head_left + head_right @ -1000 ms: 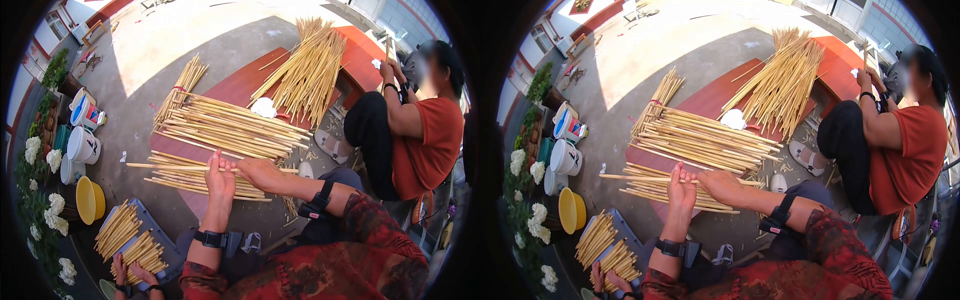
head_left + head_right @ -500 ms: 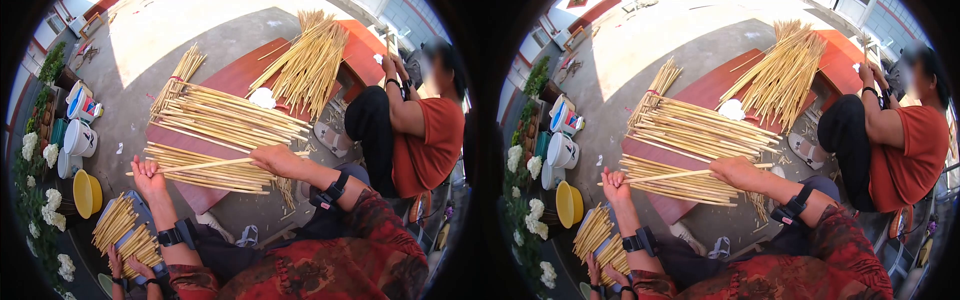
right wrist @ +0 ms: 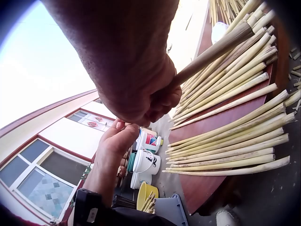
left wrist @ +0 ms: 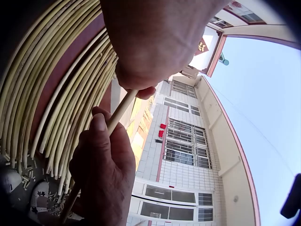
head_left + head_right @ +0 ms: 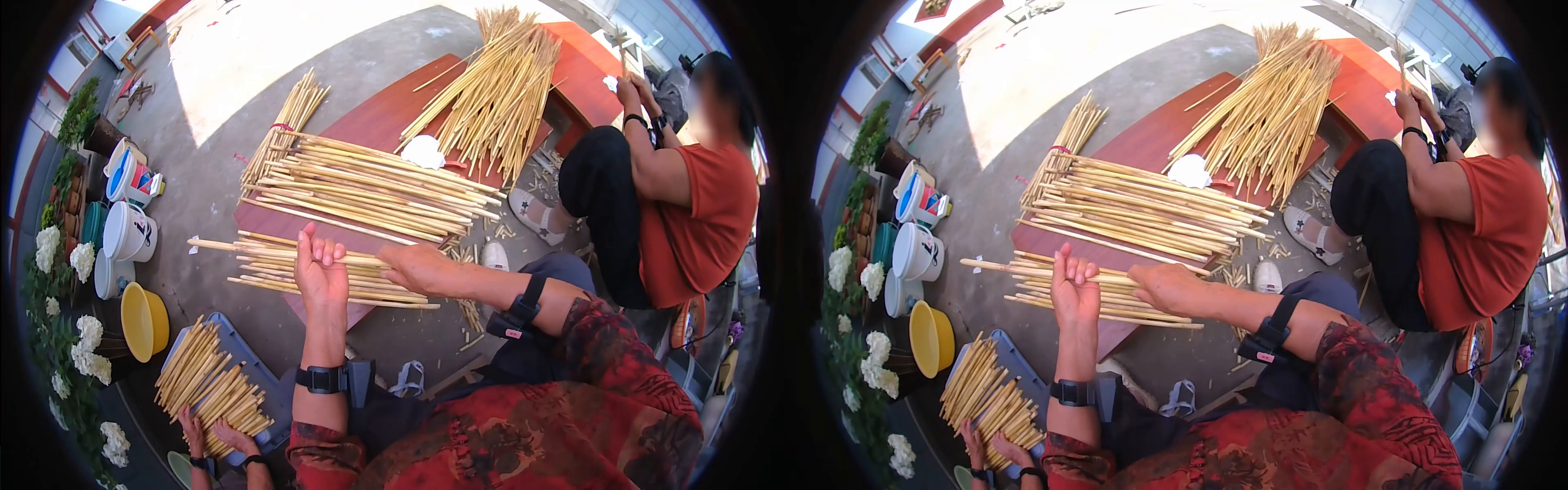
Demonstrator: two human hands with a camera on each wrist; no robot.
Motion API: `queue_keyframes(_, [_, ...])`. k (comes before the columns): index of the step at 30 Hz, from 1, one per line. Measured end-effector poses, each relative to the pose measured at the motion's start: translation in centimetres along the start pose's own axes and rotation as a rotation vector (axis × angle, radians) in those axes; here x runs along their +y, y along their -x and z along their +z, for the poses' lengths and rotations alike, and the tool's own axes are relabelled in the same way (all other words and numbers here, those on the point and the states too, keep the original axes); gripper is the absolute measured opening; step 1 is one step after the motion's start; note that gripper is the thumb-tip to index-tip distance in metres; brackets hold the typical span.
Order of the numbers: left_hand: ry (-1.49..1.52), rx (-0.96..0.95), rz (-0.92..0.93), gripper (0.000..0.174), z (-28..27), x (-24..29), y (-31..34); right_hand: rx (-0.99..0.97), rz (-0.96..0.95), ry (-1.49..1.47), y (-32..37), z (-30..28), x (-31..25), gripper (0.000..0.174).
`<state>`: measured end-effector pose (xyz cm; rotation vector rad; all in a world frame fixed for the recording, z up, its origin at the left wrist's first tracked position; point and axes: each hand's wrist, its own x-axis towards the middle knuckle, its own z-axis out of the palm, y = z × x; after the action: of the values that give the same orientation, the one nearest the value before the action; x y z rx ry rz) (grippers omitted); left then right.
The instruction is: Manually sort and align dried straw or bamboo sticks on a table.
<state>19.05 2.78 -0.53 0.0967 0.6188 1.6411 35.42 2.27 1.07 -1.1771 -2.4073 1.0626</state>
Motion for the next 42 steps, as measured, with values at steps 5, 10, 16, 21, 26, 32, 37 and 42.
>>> queue_keyframes(5, [-0.109,-0.073,-0.055,0.024,1.0,-1.8,1.4,-0.031,0.022,-0.083,-1.4,1.1,-0.2,0.021])
queue_keyframes(10, [-0.046,-0.137,0.013,0.03,0.7,0.7,0.7,-0.043,-0.004,-0.155,-2.1,0.9,-1.2,0.022])
queue_keyframes(16, [0.064,-0.023,0.232,0.033,-2.3,8.4,-1.1,-0.202,-0.14,0.031,-0.5,-1.5,1.3,0.024])
queue_keyframes(21, [0.118,0.057,0.207,0.034,-3.7,10.1,-0.7,-0.244,-0.131,-0.157,1.0,-2.7,3.7,0.023])
queue_keyframes(26, [0.154,0.022,0.181,0.036,-3.8,10.1,-0.6,-0.223,0.153,-0.053,1.6,-4.5,4.6,0.016])
queue_keyframes(32, [0.041,-0.04,0.104,0.032,-2.5,6.1,-0.1,-0.012,0.002,-0.293,0.7,-1.6,2.5,0.027])
queue_keyframes(37, [-0.029,-0.105,0.026,0.025,-1.8,2.5,0.1,-0.401,0.259,-0.562,0.6,0.3,-0.8,0.027])
queue_keyframes(42, [-0.092,-0.031,0.04,0.024,-1.3,2.2,0.1,-0.116,-0.021,-0.33,0.8,1.0,0.5,0.021])
